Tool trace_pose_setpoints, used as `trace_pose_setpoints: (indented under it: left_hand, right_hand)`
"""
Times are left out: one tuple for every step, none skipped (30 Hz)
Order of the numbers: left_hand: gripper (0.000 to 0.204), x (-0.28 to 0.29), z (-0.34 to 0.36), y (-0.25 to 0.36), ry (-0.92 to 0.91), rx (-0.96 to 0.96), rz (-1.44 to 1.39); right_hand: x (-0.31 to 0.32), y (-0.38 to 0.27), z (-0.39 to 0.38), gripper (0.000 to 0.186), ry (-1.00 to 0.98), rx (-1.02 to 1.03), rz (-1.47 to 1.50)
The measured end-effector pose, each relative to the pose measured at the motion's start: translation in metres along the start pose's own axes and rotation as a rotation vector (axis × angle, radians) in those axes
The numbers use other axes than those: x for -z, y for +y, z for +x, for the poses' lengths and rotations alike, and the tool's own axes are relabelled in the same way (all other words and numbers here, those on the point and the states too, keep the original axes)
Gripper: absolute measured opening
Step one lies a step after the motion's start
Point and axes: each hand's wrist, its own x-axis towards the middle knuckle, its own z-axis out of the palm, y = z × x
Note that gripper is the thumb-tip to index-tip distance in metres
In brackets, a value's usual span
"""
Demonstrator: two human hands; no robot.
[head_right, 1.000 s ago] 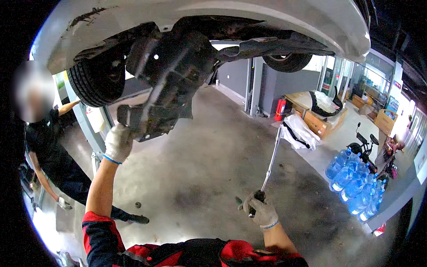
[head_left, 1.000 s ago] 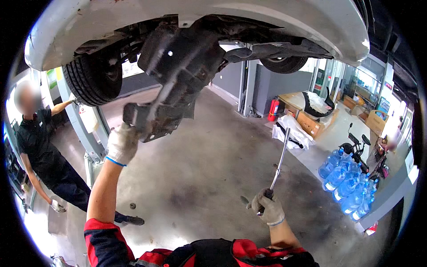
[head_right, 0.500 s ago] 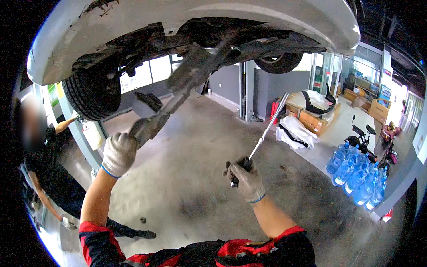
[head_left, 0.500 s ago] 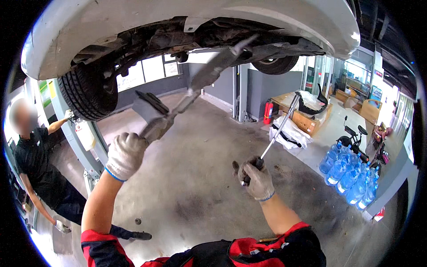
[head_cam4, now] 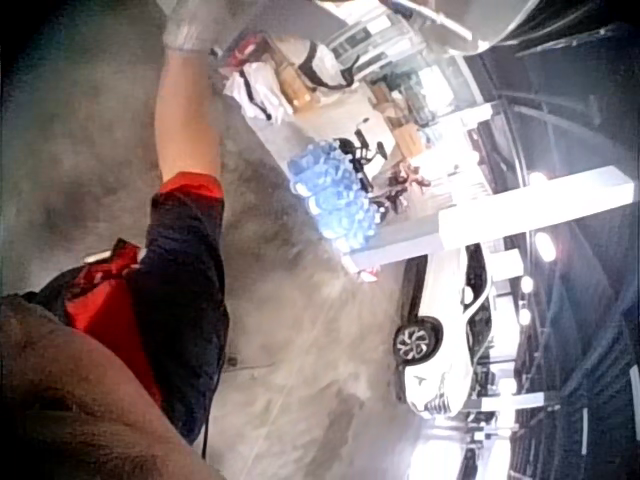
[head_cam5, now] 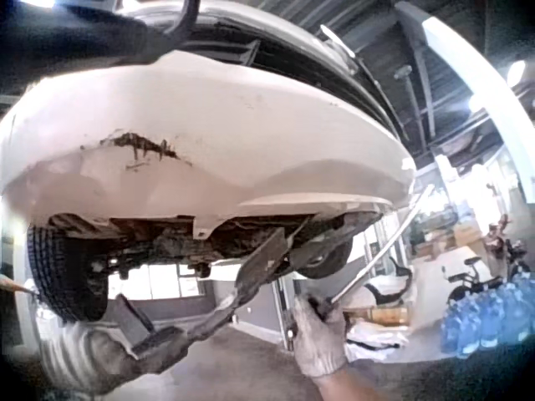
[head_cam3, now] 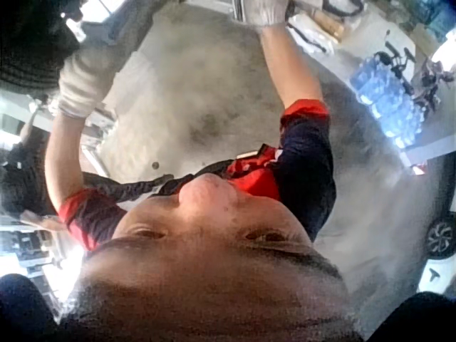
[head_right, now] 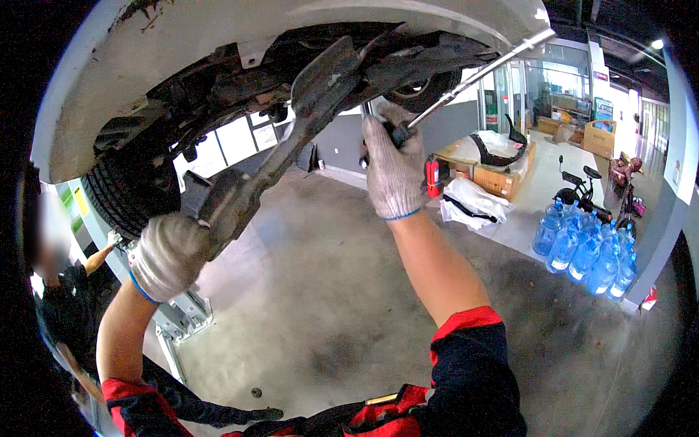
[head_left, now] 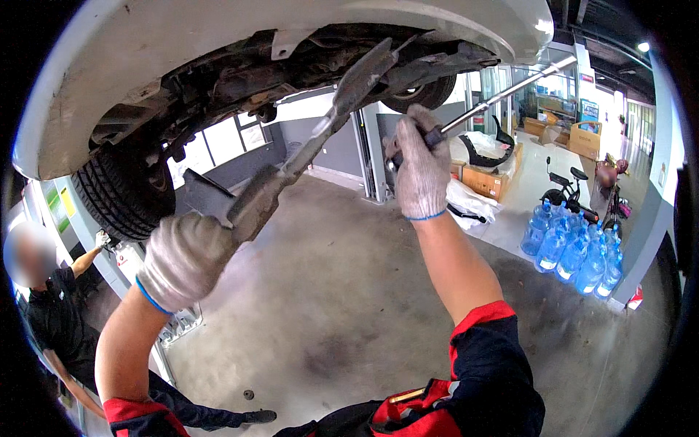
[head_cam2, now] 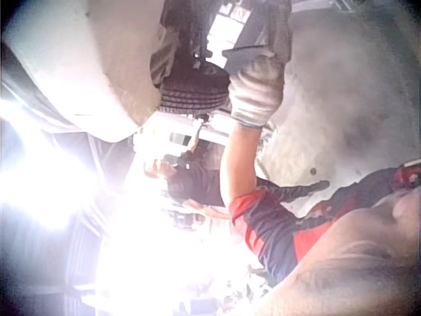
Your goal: The person selects a socket wrench from a tool cart and walks to a white car elevated on a lift. They then use the wrench to tighten bolts on the plastic underbody shield of the vehicle's undercarriage.
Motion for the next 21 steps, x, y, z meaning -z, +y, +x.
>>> trace_pose_setpoints:
  left_hand:
    - [0.020,0.005,0.006,0.010,0.016,-0.023,0.029]
    - [0.020,0.002,0.006,0.010,0.021,-0.034,0.024]
    - [0.020,0.003,0.004,0.009,0.030,-0.048,0.042]
    - [0.020,0.006,0.006,0.010,0.041,-0.062,0.058]
    - [0.020,0.015,0.008,0.011,-0.023,-0.048,0.110]
    - [0.020,0.018,0.008,0.010,-0.022,-0.043,0.118]
    - [0.021,0.020,0.008,0.007,-0.031,-0.027,0.150]
    - [0.022,0.021,0.007,0.004,-0.040,-0.010,0.182]
    - [0.024,0.025,0.009,-0.002,-0.039,-0.028,0.223]
    - [0.024,0.032,0.013,-0.005,-0.038,-0.022,0.232]
    - [0.021,0.041,0.016,-0.008,-0.029,-0.016,0.238]
    - [0.018,0.044,0.021,-0.009,-0.014,-0.017,0.238]
    - [0.021,0.038,0.018,-0.021,0.079,-0.099,0.296]
    - [0.024,0.038,0.013,-0.032,0.136,-0.071,0.326]
    - [0.025,0.046,0.014,-0.042,0.153,-0.110,0.434]
    - [0.025,0.051,0.018,-0.050,0.175,-0.147,0.534]
    - [0.025,0.043,0.016,-0.059,-0.026,0.094,0.539]
    - [0.025,0.044,0.018,-0.064,-0.035,0.101,0.545]
    - [0.024,0.045,0.021,-0.069,0.051,0.091,0.609]
    - [0.024,0.047,0.023,-0.071,0.138,0.079,0.673]
    - [0.022,0.050,0.026,-0.066,0.145,0.057,0.695]
  right_hand:
    - [-0.001,0.000,0.005,0.034,0.020,0.085,0.060]
    - [-0.001,-0.002,0.010,0.034,0.029,0.090,0.053]
    - [-0.005,-0.007,0.014,0.035,0.038,0.071,0.055]
    - [-0.006,-0.009,0.019,0.035,0.047,0.053,0.055]
    - [-0.004,-0.008,0.024,0.034,0.077,0.059,0.035]
    - [-0.005,-0.007,0.031,0.034,0.071,0.062,0.041]
    - [-0.003,-0.005,0.039,0.034,0.038,0.073,0.058]
    - [-0.001,-0.004,0.045,0.034,0.005,0.083,0.076]
    - [-0.001,-0.007,0.050,0.035,0.000,0.078,0.066]
    - [-0.004,-0.009,0.054,0.035,-0.007,0.082,0.074]
    - [-0.007,-0.011,0.057,0.035,0.018,0.082,0.083]
    - [-0.005,-0.014,0.061,0.035,0.048,0.084,0.083]
    - [-0.001,-0.016,0.067,0.036,0.023,0.093,0.057]
    - [-0.001,-0.013,0.074,0.036,0.016,0.092,0.065]
    - [0.000,-0.007,0.080,0.036,-0.007,0.122,0.085]
    - [-0.001,-0.003,0.086,0.036,-0.033,0.154,0.095]
    - [-0.002,-0.001,0.091,0.036,-0.042,0.155,0.095]
    - [-0.004,-0.001,0.096,0.035,-0.028,0.235,0.063]
    - [-0.006,0.000,0.099,0.035,-0.013,0.317,0.031]
    - [-0.008,-0.001,0.100,0.035,-0.020,0.313,0.041]
    - [-0.008,-0.003,0.100,0.036,0.001,0.311,-0.025]
